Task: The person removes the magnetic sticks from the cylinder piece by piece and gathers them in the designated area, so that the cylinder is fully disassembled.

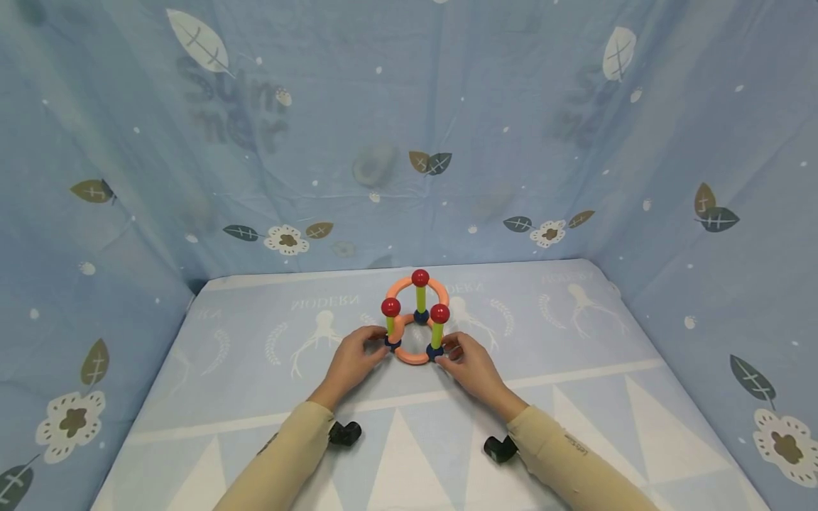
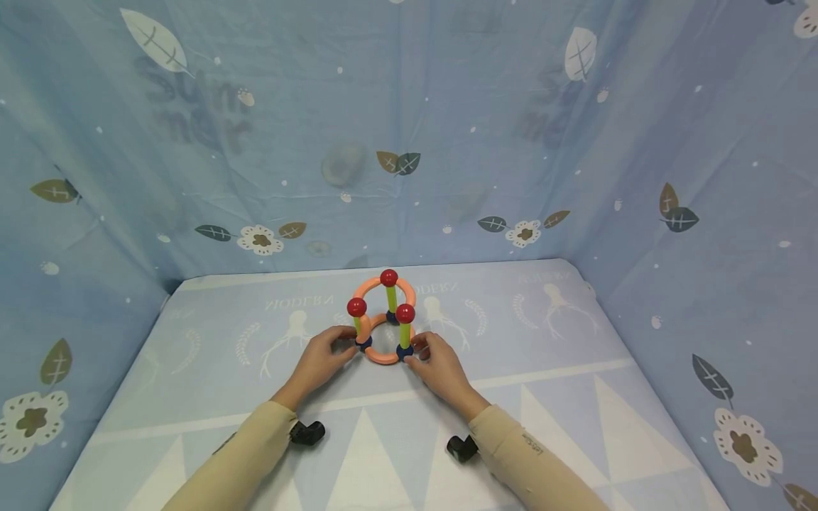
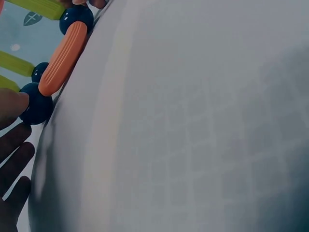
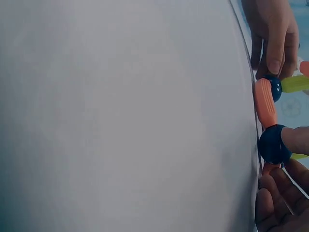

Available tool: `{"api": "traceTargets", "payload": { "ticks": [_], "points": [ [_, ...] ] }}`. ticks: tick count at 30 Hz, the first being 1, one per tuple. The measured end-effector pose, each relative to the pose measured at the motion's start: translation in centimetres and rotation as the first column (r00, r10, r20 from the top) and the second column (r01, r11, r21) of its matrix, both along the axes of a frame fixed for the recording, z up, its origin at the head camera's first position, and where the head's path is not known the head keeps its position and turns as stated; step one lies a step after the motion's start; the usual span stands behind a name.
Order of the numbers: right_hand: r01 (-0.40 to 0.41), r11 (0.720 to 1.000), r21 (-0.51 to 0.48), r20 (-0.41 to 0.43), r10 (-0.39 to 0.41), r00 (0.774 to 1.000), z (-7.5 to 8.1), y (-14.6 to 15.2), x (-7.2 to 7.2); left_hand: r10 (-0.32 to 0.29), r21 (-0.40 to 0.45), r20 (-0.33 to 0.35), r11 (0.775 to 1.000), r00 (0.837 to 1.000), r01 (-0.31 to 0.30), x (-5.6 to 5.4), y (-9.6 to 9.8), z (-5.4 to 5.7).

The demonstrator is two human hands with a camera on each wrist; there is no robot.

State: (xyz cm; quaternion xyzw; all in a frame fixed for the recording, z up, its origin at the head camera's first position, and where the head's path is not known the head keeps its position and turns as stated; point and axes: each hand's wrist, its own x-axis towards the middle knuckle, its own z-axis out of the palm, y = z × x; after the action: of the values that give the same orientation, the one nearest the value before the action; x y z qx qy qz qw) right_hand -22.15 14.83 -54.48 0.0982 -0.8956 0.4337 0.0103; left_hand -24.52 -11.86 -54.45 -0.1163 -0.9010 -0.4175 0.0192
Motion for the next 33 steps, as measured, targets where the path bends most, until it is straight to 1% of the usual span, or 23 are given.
{"api": "traceTargets", "payload": {
  "ticks": [7,15,19,23,30,33],
  "points": [
    [-0.003,1.000,0.013,0.013,0.002,1.000,0.0,-0.3,-0.2,0.017,0.015,-0.024,1.000,1.000,-0.017,-0.6,0.4,-0.5],
    [0.019,1.000,0.017,0.008,-0.019,1.000,0.0,-0.3,-0.4,0.010,0.028,-0.021,1.000,1.000,-0.010,-0.6,0.5,-0.5],
    [0.020,1.000,0.021,-0.002,-0.020,1.000,0.2,-0.1,-0.5,0.009,0.032,-0.016,0.999,1.000,-0.008,-0.2,0.6,-0.4],
    [0.031,0.999,0.020,-0.011,-0.031,0.999,0.1,0.2,-0.8,0.010,0.031,-0.037,0.999,0.999,-0.009,0.4,0.9,-0.5],
    [0.061,0.998,0.015,0.013,-0.062,0.998,-0.1,0.6,-1.5,0.035,0.008,-0.071,0.999,0.997,-0.035,1.8,1.9,-0.5],
    [0.071,0.997,0.017,0.010,-0.071,0.997,-0.1,0.8,-1.8,0.042,0.005,-0.084,0.999,0.996,-0.041,2.3,2.3,-0.5]
  ]
}}
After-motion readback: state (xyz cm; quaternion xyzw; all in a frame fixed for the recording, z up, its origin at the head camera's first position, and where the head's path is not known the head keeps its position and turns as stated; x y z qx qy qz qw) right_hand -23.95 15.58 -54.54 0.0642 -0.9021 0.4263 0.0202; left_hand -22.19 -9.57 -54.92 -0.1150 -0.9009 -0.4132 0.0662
